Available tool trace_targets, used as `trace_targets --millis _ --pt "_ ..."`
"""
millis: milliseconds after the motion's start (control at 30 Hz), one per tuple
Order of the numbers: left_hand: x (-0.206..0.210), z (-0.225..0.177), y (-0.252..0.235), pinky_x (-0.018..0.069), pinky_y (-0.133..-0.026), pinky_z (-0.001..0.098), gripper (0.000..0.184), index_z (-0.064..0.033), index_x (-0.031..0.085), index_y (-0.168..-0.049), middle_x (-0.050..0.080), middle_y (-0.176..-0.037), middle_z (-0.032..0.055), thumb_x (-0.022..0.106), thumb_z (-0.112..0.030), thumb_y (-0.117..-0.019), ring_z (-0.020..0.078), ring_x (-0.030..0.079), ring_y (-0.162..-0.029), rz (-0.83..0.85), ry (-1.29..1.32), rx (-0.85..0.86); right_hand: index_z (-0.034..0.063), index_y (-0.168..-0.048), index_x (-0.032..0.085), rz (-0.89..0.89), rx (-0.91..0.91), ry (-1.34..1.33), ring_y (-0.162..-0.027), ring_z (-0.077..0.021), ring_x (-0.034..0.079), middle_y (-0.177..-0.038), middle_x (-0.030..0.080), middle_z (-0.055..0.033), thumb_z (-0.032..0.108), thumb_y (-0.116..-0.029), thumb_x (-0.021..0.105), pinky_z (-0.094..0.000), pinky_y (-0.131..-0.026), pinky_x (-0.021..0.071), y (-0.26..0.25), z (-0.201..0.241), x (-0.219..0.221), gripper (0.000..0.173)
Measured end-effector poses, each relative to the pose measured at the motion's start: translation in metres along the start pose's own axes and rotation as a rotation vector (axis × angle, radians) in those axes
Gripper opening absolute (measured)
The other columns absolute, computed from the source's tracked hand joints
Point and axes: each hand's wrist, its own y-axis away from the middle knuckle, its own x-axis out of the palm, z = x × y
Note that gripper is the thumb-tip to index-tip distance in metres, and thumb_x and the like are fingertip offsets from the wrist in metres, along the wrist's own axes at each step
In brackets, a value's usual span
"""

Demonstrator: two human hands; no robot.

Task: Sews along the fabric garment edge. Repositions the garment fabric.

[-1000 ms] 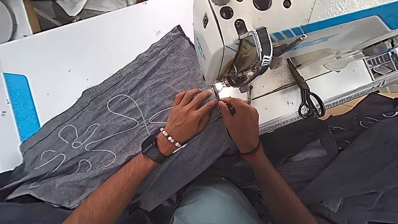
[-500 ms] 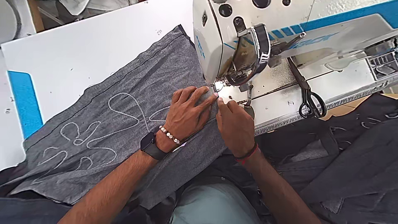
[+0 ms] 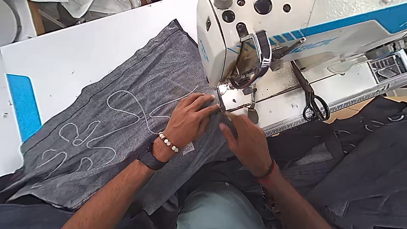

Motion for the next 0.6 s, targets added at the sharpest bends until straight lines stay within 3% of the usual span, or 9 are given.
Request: trace_targets --millis 133,200,267,333,400,467,533,600 --pt "0.008 0.005 0.003 0.0400 -0.112 0.0486 0.037 -0.0309 0.069 -0.135 0.060 -0.145 0.0043 0.050 -0.025 -0.1034 0.0277 0.051 -0.137 -0.020 -0.087 0.069 0.0072 -0.100 0.073 -0.087 -0.062 0.017 -0.063 -0.0169 0.065 -0.076 0.068 -0.0045 0.019 -0.0946 0.060 -0.0334 -0.051 0.0518 0.056 -0.013 -0.016 0.018" --pt "0.009 0.004 0.000 0.0404 -0.110 0.0482 0.037 -0.0311 0.069 -0.134 0.061 -0.143 0.0048 0.050 -0.025 -0.1031 0.0277 0.052 -0.134 -0.021 -0.115 0.077 0.0099 -0.091 0.068 -0.056 -0.164 0.015 -0.058 -0.0180 0.059 -0.073 0.061 -0.0049 0.015 -0.0972 0.057 -0.0329 -0.046 0.0477 0.078 -0.014 -0.018 0.014" --pt "0.005 0.004 -0.002 0.0404 -0.108 0.0486 0.035 -0.0292 0.071 -0.131 0.061 -0.141 0.0051 0.051 -0.025 -0.1031 0.0278 0.053 -0.132 0.005 -0.126 0.092 0.0108 -0.088 0.067 0.099 -0.246 0.070 -0.057 -0.0195 0.055 -0.077 0.056 -0.0061 0.010 -0.0974 0.055 -0.0321 -0.045 0.0443 0.096 -0.011 -0.006 0.014" --pt "0.001 0.006 -0.006 0.0417 -0.106 0.0489 0.034 -0.0269 0.072 -0.130 0.062 -0.141 0.0063 0.051 -0.024 -0.1030 0.0284 0.055 -0.129 0.025 -0.139 0.134 0.0107 -0.092 0.070 0.358 -0.210 0.101 -0.061 -0.0225 0.063 -0.088 0.064 -0.0097 0.009 -0.0920 0.060 -0.0357 -0.047 0.0525 0.096 -0.012 0.000 0.011" --pt "0.001 0.010 -0.007 0.0423 -0.106 0.0487 0.034 -0.0263 0.073 -0.129 0.062 -0.141 0.0071 0.051 -0.024 -0.1027 0.0285 0.057 -0.128 0.019 -0.136 0.160 0.0149 -0.096 0.075 0.511 -0.128 -0.080 -0.071 -0.0203 0.069 -0.091 0.070 -0.0055 0.020 -0.0914 0.063 -0.0400 -0.055 0.0573 0.079 -0.010 -0.010 0.013" --pt "0.003 0.012 -0.004 0.0413 -0.107 0.0484 0.035 -0.0271 0.072 -0.130 0.062 -0.141 0.0066 0.052 -0.024 -0.1022 0.0282 0.056 -0.128 0.005 -0.130 0.159 0.0162 -0.096 0.076 0.305 -0.051 -0.242 -0.071 -0.0110 0.066 -0.084 0.070 0.0016 0.028 -0.0976 0.061 -0.0334 -0.059 0.0569 0.051 0.002 -0.020 0.019" --pt "0.004 0.011 -0.003 0.0409 -0.107 0.0481 0.035 -0.0274 0.073 -0.129 0.063 -0.141 0.0063 0.052 -0.024 -0.1024 0.0280 0.056 -0.128 -0.011 -0.133 0.155 0.0109 -0.106 0.076 0.002 0.028 -0.195 -0.072 -0.0119 0.067 -0.088 0.071 -0.0017 0.024 -0.1012 0.059 -0.0320 -0.061 0.0578 0.014 0.009 -0.020 0.022" --pt "0.006 0.009 -0.004 0.0410 -0.107 0.0479 0.033 -0.0269 0.073 -0.128 0.063 -0.139 0.0058 0.052 -0.025 -0.1030 0.0274 0.056 -0.128 -0.035 -0.142 0.149 0.0129 -0.114 0.075 -0.125 0.150 -0.139 -0.075 -0.0123 0.067 -0.094 0.070 -0.0019 0.025 -0.1036 0.058 -0.0326 -0.063 0.0574 -0.019 0.004 -0.009 0.023"
